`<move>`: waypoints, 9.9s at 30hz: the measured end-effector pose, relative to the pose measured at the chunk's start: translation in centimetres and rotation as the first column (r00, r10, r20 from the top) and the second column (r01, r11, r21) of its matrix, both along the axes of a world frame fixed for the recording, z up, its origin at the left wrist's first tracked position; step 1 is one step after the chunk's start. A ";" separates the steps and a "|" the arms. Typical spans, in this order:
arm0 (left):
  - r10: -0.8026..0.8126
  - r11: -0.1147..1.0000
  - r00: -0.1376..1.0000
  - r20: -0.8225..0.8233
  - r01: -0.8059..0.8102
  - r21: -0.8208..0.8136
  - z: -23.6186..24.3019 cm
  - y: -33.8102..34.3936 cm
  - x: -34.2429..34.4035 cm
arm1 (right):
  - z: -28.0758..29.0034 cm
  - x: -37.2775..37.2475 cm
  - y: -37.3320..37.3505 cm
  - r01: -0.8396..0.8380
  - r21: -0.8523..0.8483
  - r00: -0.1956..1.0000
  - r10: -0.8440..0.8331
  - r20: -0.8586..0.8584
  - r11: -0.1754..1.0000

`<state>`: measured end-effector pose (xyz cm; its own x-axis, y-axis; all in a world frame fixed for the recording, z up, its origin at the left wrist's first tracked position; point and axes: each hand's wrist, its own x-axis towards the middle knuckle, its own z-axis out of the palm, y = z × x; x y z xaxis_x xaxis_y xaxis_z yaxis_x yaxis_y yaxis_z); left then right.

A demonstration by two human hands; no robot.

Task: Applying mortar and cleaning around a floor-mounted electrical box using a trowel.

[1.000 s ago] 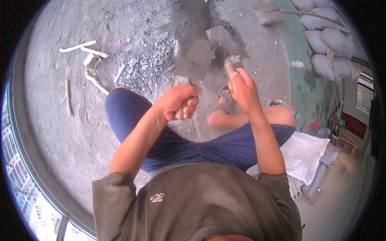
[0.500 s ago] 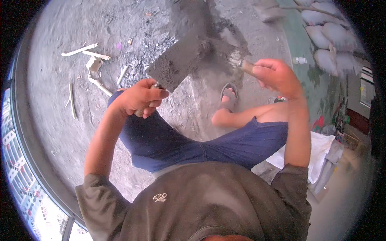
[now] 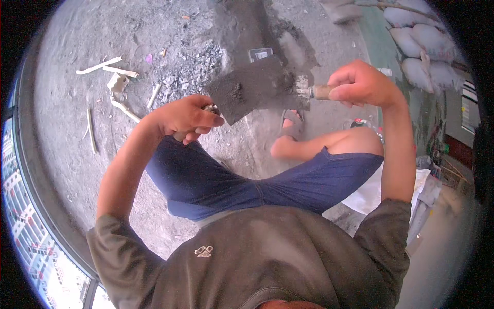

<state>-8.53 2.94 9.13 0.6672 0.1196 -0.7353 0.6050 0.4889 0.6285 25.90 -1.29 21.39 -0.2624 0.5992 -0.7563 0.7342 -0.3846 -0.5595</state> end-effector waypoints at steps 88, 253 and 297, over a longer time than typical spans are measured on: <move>0.639 0.752 0.757 0.138 -0.652 0.096 -2.7 -6.3 4.8 | -7.8 -5.8 -6.0 -0.450 0.697 0.639 -0.344 0.688 0.558; 0.637 0.761 0.770 -0.032 -0.634 -0.139 -29.0 -9.3 15.3 | -19.8 -6.7 -3.5 -0.038 0.246 0.819 -0.111 0.563 0.969; 0.767 0.632 0.637 -0.074 -0.731 0.258 -20.2 -8.1 14.1 | -12.0 -5.7 -7.4 -0.423 0.329 0.711 0.084 0.698 0.844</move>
<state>5.56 -5.21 -11.04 0.1577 0.6687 -0.7266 0.1816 0.7036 0.6870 20.24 -8.71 9.38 -0.0149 0.8845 -0.4664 0.9990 0.0331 0.0307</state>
